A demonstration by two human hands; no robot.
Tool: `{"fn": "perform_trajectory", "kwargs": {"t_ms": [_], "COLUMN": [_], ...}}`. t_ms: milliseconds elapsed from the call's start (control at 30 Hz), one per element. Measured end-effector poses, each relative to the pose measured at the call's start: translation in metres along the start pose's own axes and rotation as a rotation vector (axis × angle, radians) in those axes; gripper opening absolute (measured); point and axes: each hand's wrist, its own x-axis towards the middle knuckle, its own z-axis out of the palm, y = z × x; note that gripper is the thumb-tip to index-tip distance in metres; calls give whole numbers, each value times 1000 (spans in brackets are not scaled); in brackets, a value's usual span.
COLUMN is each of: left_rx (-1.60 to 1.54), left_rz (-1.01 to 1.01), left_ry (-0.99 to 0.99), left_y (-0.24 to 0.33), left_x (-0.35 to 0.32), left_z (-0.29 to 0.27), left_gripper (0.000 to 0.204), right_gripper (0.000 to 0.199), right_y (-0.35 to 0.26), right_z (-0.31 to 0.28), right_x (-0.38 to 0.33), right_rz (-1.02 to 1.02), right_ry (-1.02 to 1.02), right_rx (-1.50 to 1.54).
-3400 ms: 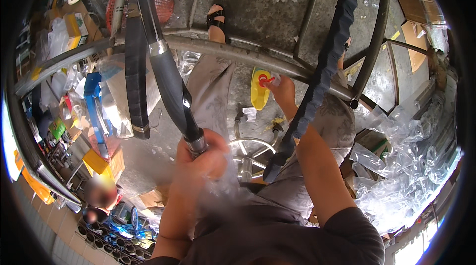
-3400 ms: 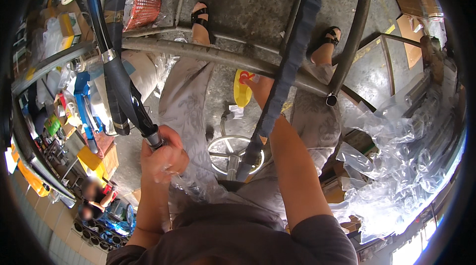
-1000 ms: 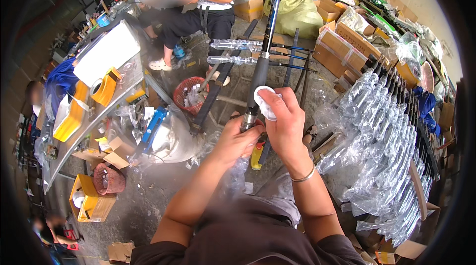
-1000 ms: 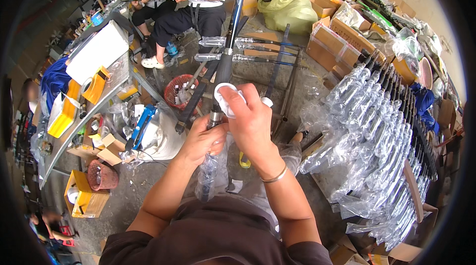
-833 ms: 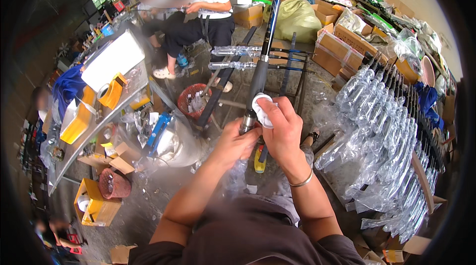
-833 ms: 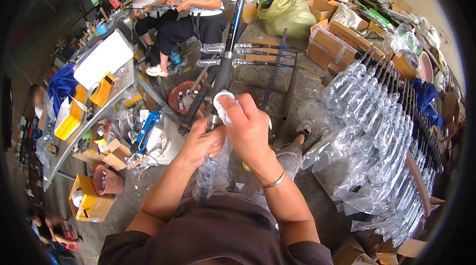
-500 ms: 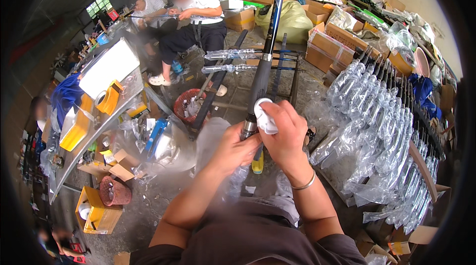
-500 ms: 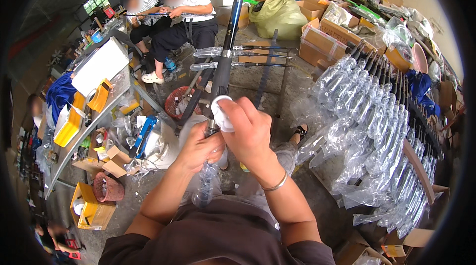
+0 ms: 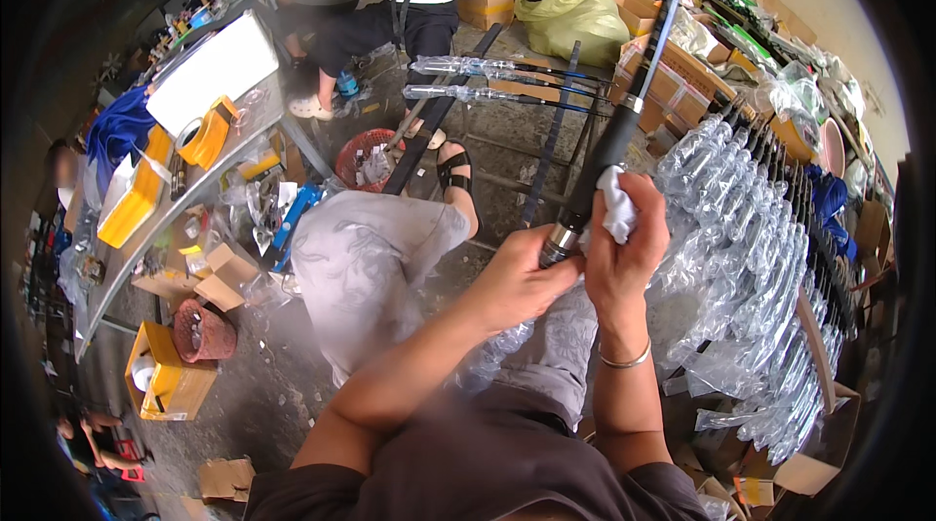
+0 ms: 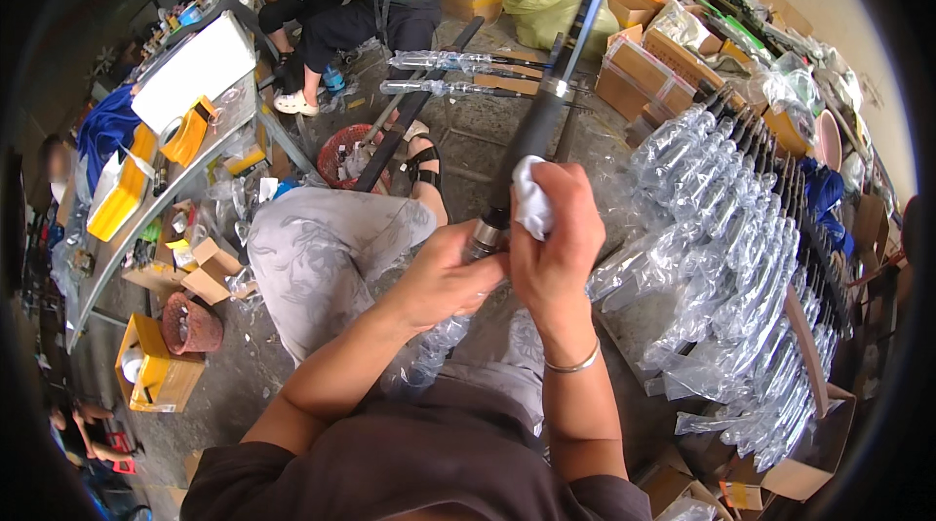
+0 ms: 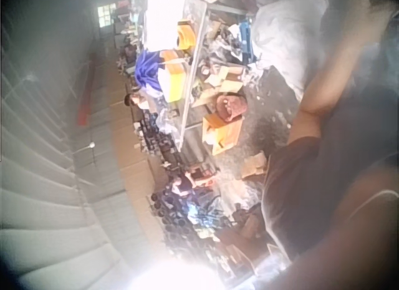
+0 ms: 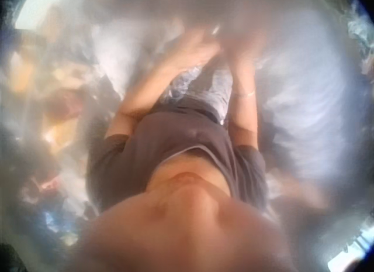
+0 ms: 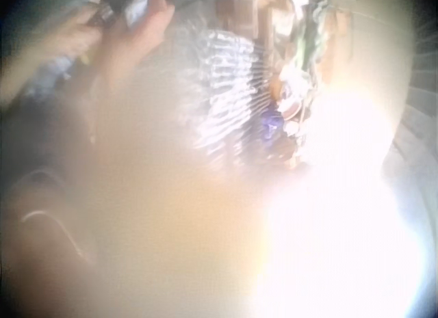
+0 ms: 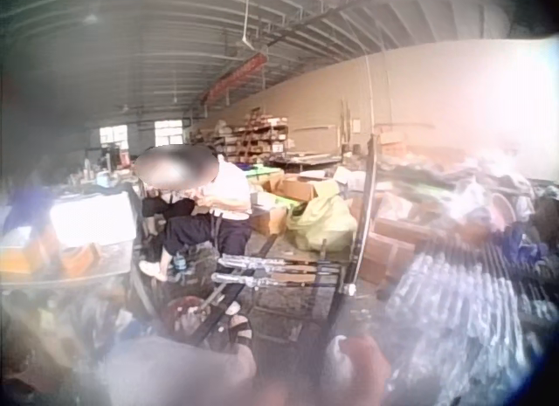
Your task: The person sits on the floor and wipes a fishing rod with a white cloth, then wraps it in plastic. They repeat this process for multiple rods, handling each one individually and placing the wrapped rods on a nearby rack.
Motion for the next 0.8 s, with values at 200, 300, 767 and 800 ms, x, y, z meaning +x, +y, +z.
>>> {"fn": "perform_trajectory", "kwargs": {"t_ms": [200, 300, 767, 800], "left_rx": [-37, -52, -331, -341], "left_rz": [11, 17, -153, -164], "left_ry": [-56, -63, 9, 7], "left_y": [5, 2, -21, -23], "left_x": [5, 11, 22, 22], "left_z": [-7, -15, -68, -70], "left_gripper": [9, 9, 12, 12], "right_gripper": [25, 26, 34, 33], "right_y": [-2, 0, 29, 29], "right_z": [-7, 0, 54, 59], "right_x": [-3, 4, 7, 6], "right_rz": [18, -49, 23, 23], "right_ry": [-98, -85, -389, -389], "right_rx": [-176, -229, -106, -98]}}
